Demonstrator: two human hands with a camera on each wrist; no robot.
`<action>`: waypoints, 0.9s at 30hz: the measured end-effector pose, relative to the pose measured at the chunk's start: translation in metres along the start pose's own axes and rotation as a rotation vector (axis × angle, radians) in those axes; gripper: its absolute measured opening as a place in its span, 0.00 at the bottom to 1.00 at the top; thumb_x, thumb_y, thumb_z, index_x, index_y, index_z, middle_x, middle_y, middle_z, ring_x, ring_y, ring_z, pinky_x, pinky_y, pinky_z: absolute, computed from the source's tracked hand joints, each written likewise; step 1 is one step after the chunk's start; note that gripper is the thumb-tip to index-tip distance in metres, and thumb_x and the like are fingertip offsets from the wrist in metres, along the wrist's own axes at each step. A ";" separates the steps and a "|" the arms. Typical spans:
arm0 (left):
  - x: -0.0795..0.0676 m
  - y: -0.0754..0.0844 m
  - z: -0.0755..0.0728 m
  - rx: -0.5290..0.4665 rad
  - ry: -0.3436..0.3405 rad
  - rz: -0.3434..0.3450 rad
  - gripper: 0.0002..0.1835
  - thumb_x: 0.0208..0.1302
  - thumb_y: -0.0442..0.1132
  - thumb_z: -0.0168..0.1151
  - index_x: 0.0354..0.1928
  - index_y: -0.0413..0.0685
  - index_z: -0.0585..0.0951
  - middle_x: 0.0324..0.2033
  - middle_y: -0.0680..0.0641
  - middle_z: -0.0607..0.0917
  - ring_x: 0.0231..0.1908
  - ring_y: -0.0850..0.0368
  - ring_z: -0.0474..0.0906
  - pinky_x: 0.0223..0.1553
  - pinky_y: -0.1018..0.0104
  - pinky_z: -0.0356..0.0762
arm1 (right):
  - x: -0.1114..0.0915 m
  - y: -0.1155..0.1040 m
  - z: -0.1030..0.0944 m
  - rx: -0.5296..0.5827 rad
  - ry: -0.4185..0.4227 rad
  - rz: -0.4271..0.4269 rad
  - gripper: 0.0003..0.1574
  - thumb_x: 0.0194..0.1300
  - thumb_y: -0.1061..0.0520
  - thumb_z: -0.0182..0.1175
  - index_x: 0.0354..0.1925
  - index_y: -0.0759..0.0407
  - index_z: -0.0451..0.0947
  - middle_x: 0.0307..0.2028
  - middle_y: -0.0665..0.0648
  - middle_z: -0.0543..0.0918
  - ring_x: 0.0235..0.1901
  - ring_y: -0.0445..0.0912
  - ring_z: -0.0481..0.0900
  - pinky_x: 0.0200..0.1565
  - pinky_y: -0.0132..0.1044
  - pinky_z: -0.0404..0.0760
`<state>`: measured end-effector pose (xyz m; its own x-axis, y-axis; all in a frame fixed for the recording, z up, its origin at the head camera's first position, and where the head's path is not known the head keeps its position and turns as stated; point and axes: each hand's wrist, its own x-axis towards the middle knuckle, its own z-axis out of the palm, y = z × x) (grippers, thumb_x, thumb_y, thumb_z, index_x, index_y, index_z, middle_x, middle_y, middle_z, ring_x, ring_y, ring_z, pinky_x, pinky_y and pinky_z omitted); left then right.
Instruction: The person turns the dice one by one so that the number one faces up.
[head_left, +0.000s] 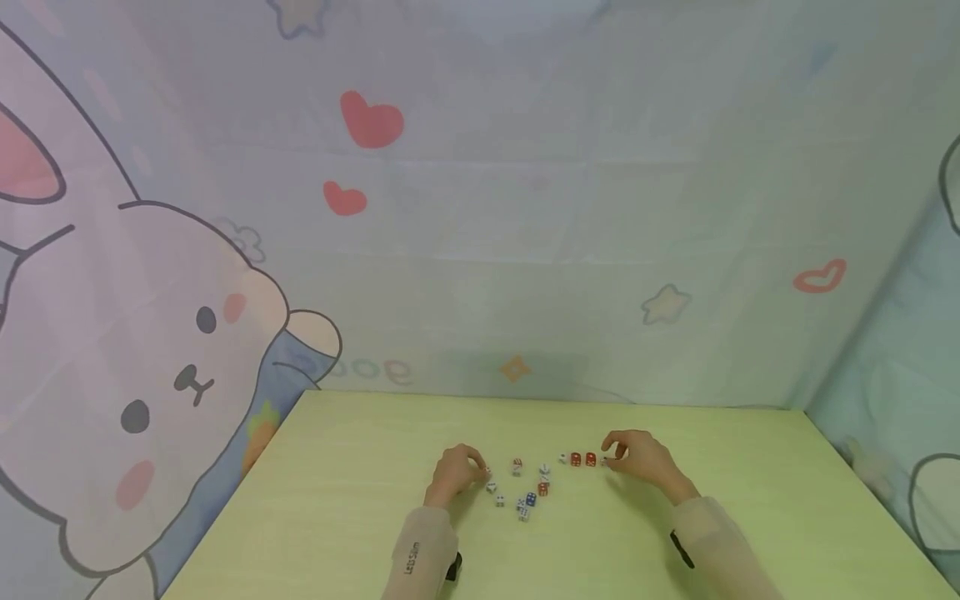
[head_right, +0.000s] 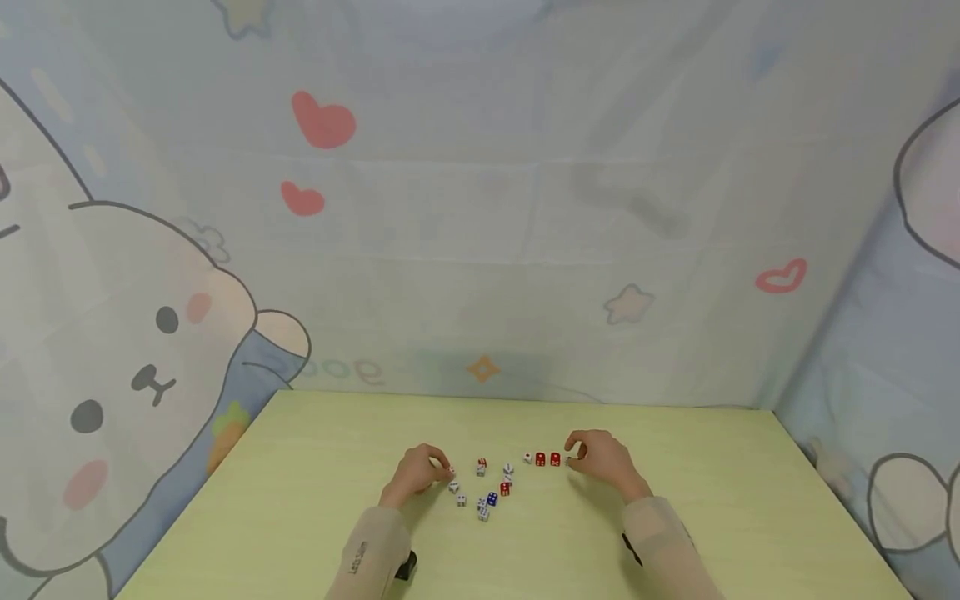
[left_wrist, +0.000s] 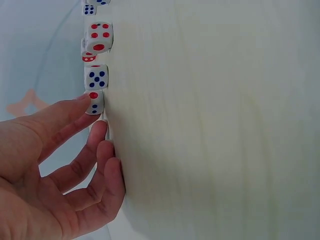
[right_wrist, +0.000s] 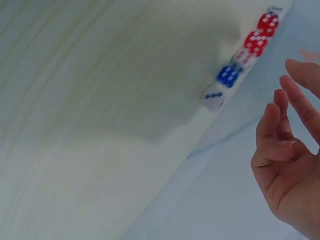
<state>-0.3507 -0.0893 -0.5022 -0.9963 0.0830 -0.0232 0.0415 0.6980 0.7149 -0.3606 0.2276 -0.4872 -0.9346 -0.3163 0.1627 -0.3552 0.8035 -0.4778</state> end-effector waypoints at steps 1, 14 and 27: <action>0.000 0.000 0.000 -0.006 -0.002 0.002 0.05 0.51 0.37 0.64 0.29 0.42 0.82 0.50 0.32 0.75 0.14 0.61 0.62 0.17 0.71 0.62 | 0.001 -0.004 0.002 0.006 0.001 -0.012 0.09 0.53 0.58 0.62 0.35 0.54 0.77 0.25 0.51 0.76 0.22 0.40 0.67 0.20 0.32 0.65; -0.002 -0.001 0.000 -0.032 -0.003 0.023 0.05 0.50 0.36 0.64 0.29 0.41 0.81 0.49 0.33 0.76 0.13 0.62 0.61 0.16 0.71 0.62 | 0.024 -0.053 0.032 -0.003 -0.046 -0.108 0.06 0.54 0.58 0.61 0.34 0.55 0.80 0.25 0.49 0.79 0.24 0.38 0.71 0.24 0.31 0.68; -0.003 0.002 -0.002 -0.028 0.002 0.010 0.06 0.50 0.35 0.64 0.30 0.40 0.81 0.47 0.34 0.77 0.14 0.62 0.62 0.17 0.70 0.63 | 0.036 -0.076 0.054 -0.095 -0.063 -0.017 0.07 0.49 0.55 0.65 0.26 0.57 0.80 0.27 0.52 0.82 0.23 0.41 0.75 0.25 0.35 0.73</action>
<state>-0.3472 -0.0889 -0.4993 -0.9960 0.0882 -0.0148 0.0491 0.6771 0.7343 -0.3659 0.1284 -0.4919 -0.9262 -0.3595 0.1138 -0.3744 0.8407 -0.3912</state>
